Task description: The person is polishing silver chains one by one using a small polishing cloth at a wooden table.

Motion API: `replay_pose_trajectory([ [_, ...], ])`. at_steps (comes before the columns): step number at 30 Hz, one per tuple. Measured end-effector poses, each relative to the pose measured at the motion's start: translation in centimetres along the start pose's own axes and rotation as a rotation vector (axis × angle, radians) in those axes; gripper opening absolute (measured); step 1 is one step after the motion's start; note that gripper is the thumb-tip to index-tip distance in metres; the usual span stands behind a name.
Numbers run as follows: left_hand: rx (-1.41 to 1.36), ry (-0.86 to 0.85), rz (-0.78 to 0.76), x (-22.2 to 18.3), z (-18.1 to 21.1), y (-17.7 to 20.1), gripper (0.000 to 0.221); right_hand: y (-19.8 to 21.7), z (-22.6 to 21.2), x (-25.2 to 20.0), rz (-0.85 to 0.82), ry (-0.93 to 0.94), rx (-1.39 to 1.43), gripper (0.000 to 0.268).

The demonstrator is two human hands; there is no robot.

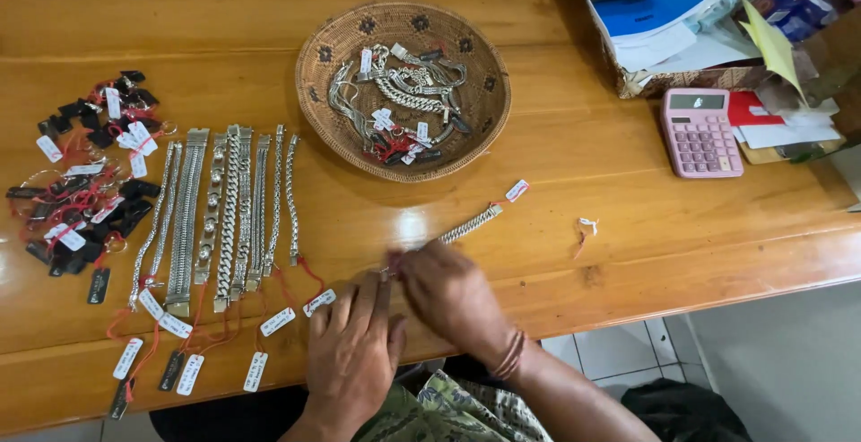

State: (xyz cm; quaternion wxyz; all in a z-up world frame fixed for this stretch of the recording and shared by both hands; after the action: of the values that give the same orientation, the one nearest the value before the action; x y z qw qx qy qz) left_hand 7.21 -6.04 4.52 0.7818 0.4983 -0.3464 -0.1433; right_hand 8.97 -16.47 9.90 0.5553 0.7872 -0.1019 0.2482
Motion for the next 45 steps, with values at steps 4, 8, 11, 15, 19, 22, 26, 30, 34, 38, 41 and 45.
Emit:
replay_pose_trajectory([
  [4,-0.014,-0.001,0.024,0.0,-0.2,0.5,0.051,0.1,3.4,-0.4,-0.012,-0.025,-0.004,0.014],
  [8,-0.002,-0.005,0.011,-0.3,-0.4,-0.2,0.053,2.6,11.0,-0.7,0.015,-0.319,-0.108,0.015],
  [11,-0.011,-0.005,0.003,-0.2,0.0,0.1,0.053,1.6,5.9,-0.3,0.032,-0.177,-0.096,0.008],
  [15,-0.027,0.007,0.032,0.2,0.2,1.0,0.049,-0.5,0.6,-0.3,0.012,0.042,-0.017,0.017],
  [19,-0.040,0.018,-0.005,-0.3,-0.4,0.3,0.052,2.2,7.9,0.4,-0.073,-0.239,-0.081,0.016],
  [22,-0.075,0.008,0.016,-0.3,-0.4,0.7,0.052,1.8,7.3,0.8,-0.103,-0.232,-0.145,0.007],
  [26,-0.156,-0.002,0.057,-0.4,-0.1,0.9,0.047,0.2,-2.2,1.8,-0.106,0.216,0.020,0.005],
  [30,-0.125,-0.001,-0.015,-0.1,-0.1,0.6,0.048,-0.6,-0.6,1.3,-0.198,0.331,-0.243,0.009],
  [34,-0.108,0.015,-0.013,-0.4,-0.2,-0.6,0.051,0.6,-2.4,2.5,-0.205,0.301,-0.024,0.011],
  [38,-0.106,0.007,-0.011,-0.3,0.0,0.1,0.051,-1.6,-0.9,1.8,-0.243,0.359,-0.175,0.001],
  [41,-0.080,-0.018,0.029,-0.3,0.3,0.6,0.050,-1.7,-1.8,2.6,-0.215,0.340,-0.147,0.014],
  [45,-0.078,-0.017,0.041,0.1,0.3,0.9,0.046,-0.1,-2.3,3.2,-0.167,0.344,0.057,0.021],
])
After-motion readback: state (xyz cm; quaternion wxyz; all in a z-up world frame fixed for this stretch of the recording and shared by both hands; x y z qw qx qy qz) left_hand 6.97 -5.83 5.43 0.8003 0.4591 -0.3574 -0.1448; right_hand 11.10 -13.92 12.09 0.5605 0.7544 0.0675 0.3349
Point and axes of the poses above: each hand's wrist, its own x-axis towards the middle knuckle, its own y-axis out of the back of the hand, z = x × y, the point moved 10 cm from there along x, towards the middle knuckle, and after that the axes turned 14 degrees about -x, right-handed, at the moved point
